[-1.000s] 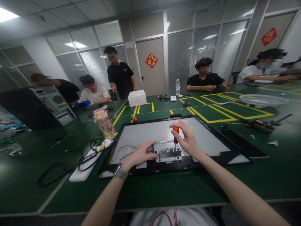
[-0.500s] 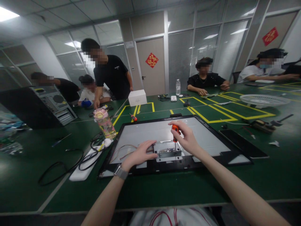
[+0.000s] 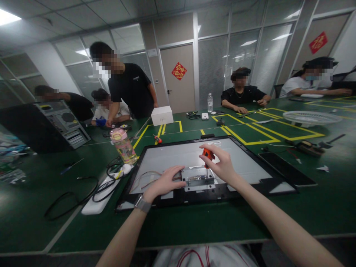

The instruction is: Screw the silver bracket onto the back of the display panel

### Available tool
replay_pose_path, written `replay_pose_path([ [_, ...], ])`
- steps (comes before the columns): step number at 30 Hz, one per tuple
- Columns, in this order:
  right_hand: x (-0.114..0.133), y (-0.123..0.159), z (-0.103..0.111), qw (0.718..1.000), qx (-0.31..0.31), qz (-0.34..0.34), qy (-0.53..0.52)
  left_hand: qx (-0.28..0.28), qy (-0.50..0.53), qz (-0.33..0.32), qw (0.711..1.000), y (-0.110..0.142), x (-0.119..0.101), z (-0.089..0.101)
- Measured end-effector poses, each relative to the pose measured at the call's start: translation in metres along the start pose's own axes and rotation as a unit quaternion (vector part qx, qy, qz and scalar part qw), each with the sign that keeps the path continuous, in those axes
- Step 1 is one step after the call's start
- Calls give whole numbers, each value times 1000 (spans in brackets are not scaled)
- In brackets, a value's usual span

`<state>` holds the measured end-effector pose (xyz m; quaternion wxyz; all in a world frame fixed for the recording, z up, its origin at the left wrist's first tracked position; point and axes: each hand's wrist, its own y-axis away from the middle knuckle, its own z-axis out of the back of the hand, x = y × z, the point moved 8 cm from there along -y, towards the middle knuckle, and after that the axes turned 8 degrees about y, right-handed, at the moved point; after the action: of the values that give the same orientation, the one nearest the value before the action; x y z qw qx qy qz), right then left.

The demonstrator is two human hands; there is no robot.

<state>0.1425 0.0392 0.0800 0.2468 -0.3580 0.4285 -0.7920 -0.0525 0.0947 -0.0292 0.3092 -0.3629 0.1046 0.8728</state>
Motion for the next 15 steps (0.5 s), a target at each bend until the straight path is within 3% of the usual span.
replay_pose_path([
  [5, 2, 4, 0, 999, 18, 33, -21, -5, -3, -7, 1000, 0, 0, 0],
  [15, 7, -1, 5, 999, -40, 21, 7, -8, -5, -8, 1000, 0, -3, 1],
])
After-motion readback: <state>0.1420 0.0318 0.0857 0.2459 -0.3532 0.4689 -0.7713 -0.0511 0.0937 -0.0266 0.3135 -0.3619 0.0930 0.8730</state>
